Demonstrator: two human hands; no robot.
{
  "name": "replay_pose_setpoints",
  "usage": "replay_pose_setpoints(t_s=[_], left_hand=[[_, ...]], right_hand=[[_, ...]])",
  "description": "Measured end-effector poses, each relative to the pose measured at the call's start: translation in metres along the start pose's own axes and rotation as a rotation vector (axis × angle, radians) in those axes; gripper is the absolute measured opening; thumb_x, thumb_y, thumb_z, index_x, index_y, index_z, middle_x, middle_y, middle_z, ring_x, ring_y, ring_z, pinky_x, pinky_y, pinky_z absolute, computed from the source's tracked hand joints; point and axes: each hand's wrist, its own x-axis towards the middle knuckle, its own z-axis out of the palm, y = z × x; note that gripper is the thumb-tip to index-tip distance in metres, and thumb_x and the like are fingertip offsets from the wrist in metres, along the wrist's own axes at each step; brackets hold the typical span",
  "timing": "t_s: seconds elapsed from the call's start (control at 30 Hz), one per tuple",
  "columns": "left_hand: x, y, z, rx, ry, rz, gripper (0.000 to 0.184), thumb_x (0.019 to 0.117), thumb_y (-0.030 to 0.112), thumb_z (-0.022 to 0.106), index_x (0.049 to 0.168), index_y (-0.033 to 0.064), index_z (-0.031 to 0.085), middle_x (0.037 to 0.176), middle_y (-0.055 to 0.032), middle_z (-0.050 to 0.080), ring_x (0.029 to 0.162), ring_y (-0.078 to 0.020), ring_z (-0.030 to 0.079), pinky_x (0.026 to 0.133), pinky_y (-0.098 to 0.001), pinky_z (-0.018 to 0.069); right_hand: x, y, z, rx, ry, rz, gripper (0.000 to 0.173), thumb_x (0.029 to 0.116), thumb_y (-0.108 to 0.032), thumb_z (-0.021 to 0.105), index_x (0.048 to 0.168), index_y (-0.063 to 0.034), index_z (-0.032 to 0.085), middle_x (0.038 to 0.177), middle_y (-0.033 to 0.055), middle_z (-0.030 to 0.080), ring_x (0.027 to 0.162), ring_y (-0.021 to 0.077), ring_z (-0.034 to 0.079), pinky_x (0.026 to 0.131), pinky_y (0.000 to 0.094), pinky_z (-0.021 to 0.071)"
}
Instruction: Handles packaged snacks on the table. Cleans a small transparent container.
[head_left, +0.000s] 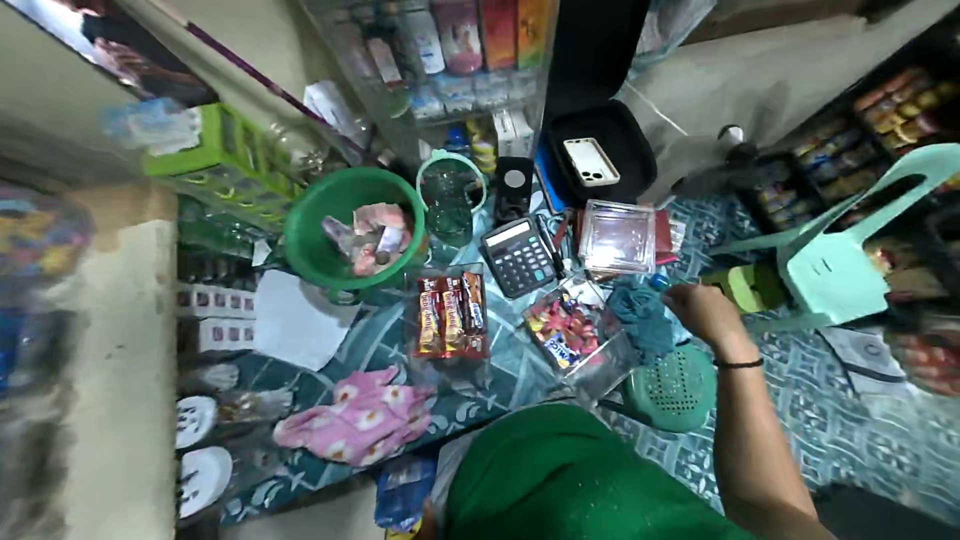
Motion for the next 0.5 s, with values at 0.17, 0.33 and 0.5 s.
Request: replay_pose_setpoints(t_s=[0.17,0.33,0.5], left_hand=[[0.048,-0.053,0.011,0.358,0.073,0.317,0.063,0.1106,0.042,0.032,0.125,-0.0119,0.062,0.12,-0.0339,0.065,0.118,-0.0472,0.061,0.105,-0.0594,0.044],[0.007,-0.002,-0.011,0.276,0.076,0.365,0.049,0.1093,0.03,0.043,0.13,-0.0109,0.061,0.131,-0.0334,0.06,0.128,-0.0498,0.055,0.11,-0.0639,0.0373],[-0.017,0.023,-0.011,0.081,0.214,0.654,0.046,0.1071,0.027,0.046,0.133,-0.008,0.061,0.141,-0.0283,0.056,0.133,-0.043,0.053,0.113,-0.0576,0.0388]], right_hand=[[0.044,-0.003,0.049,0.083,0.419,-0.302,0.039,0.0966,-0.02,0.069,0.13,0.0004,0.066,0.14,0.029,0.056,0.128,0.0527,0.052,0.102,0.069,0.0418],[0.067,-0.012,0.068,-0.005,0.462,-0.493,0.029,0.0896,-0.011,0.076,0.117,-0.0021,0.073,0.129,0.0287,0.062,0.129,0.0559,0.048,0.101,0.0749,0.0366],[0.069,-0.003,0.069,0.0,0.479,-0.521,0.015,0.0901,-0.009,0.075,0.102,-0.0013,0.076,0.119,0.0279,0.066,0.12,0.0546,0.054,0.099,0.0732,0.0392]])
